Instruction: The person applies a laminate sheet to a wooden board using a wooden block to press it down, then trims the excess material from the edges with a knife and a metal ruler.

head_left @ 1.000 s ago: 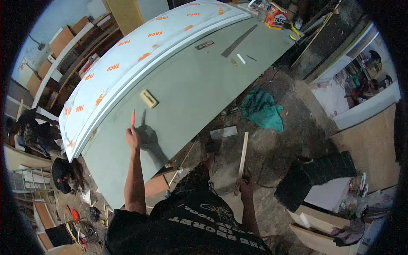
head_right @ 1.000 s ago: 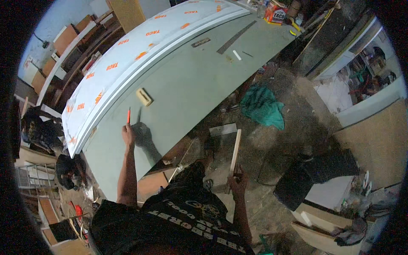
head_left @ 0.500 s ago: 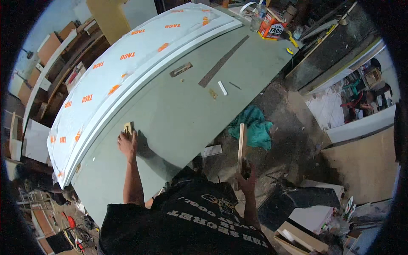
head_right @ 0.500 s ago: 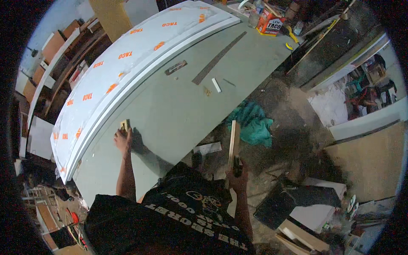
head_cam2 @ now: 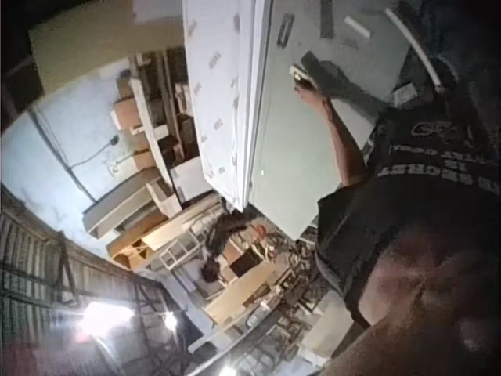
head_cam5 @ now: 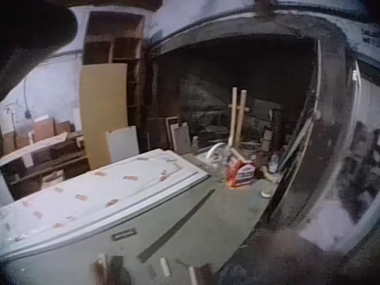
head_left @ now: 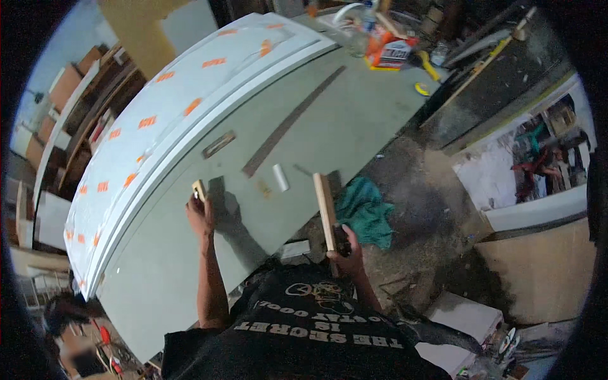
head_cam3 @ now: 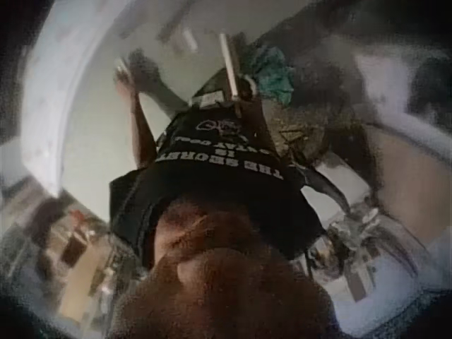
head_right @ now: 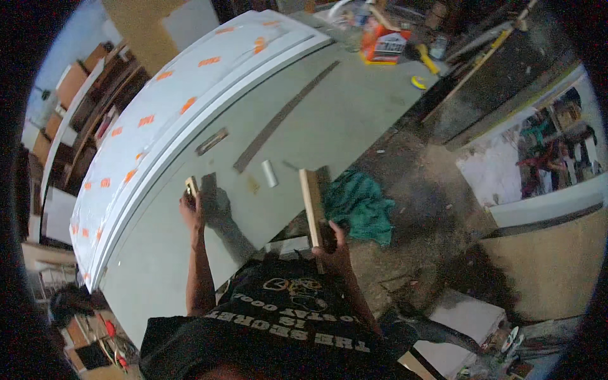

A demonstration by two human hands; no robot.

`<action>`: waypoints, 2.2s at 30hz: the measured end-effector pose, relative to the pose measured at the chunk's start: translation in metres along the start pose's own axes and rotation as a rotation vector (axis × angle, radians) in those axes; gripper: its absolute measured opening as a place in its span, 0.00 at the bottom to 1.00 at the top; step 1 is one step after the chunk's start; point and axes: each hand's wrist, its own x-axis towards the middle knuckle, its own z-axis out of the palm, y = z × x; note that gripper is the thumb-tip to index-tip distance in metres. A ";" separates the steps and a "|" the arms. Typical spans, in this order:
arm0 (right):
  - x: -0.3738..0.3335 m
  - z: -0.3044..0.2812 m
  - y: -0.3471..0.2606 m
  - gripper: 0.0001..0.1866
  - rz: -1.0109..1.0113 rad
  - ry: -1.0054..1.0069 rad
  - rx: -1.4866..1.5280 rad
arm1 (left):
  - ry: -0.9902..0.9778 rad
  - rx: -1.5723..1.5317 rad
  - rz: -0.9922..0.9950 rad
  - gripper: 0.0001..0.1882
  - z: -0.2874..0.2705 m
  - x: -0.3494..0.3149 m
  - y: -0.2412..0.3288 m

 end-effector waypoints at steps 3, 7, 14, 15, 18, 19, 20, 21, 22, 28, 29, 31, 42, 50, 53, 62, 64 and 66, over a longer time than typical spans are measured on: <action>0.040 -0.057 0.010 0.57 -0.101 0.017 -0.105 | -0.047 0.014 0.033 0.28 0.057 -0.008 0.037; 0.086 -0.149 -0.003 0.54 0.037 -0.069 -0.035 | -0.121 -0.041 0.163 0.29 0.137 -0.025 0.116; 0.157 -0.269 0.030 0.46 0.070 0.158 -0.293 | -0.451 -0.204 0.127 0.30 0.278 -0.032 0.223; 0.162 -0.276 0.027 0.43 0.138 0.231 -0.180 | -0.470 -0.195 0.119 0.30 0.287 -0.032 0.228; 0.157 -0.289 0.070 0.38 0.077 0.366 -0.161 | -0.525 0.111 0.252 0.34 0.312 -0.029 0.237; 0.146 -0.289 0.084 0.36 0.081 0.447 -0.111 | -0.468 0.182 0.364 0.35 0.318 -0.031 0.230; 0.131 -0.290 0.098 0.35 0.083 0.532 -0.064 | -0.409 0.248 0.476 0.37 0.323 -0.036 0.224; 0.112 -0.294 0.119 0.35 0.225 0.542 0.040 | -0.413 0.233 0.481 0.37 0.326 -0.040 0.219; 0.095 -0.294 0.130 0.35 0.359 0.552 0.150 | -0.436 0.290 0.454 0.37 0.327 -0.041 0.214; 0.046 -0.235 0.172 0.32 0.215 0.657 -0.550 | -0.480 0.305 0.486 0.38 0.345 -0.015 0.228; 0.050 -0.229 0.178 0.31 0.193 0.653 -0.677 | -0.451 0.353 0.562 0.38 0.355 -0.007 0.225; 0.064 -0.219 0.169 0.34 -0.182 0.707 0.425 | -0.469 0.325 0.530 0.38 0.367 0.003 0.242; 0.285 -0.366 -0.019 0.41 0.174 0.442 -0.192 | -0.573 0.088 0.464 0.36 0.462 0.033 0.299; 0.523 -0.525 0.001 0.45 -0.409 0.101 -0.426 | -0.628 -0.120 0.221 0.28 0.582 0.048 0.427; 0.587 -0.560 -0.012 0.46 -0.200 -0.057 -0.292 | -0.586 -0.025 0.317 0.26 0.637 0.051 0.481; 0.721 -0.591 0.004 0.46 -0.401 -0.330 -0.598 | -0.705 0.252 0.215 0.32 0.727 0.048 0.581; 0.732 -0.579 -0.005 0.46 -0.365 -0.270 -0.672 | -0.718 0.267 0.225 0.34 0.738 0.055 0.587; 0.746 -0.563 -0.008 0.46 -0.422 -0.269 -0.737 | -0.631 0.344 0.297 0.37 0.743 0.058 0.582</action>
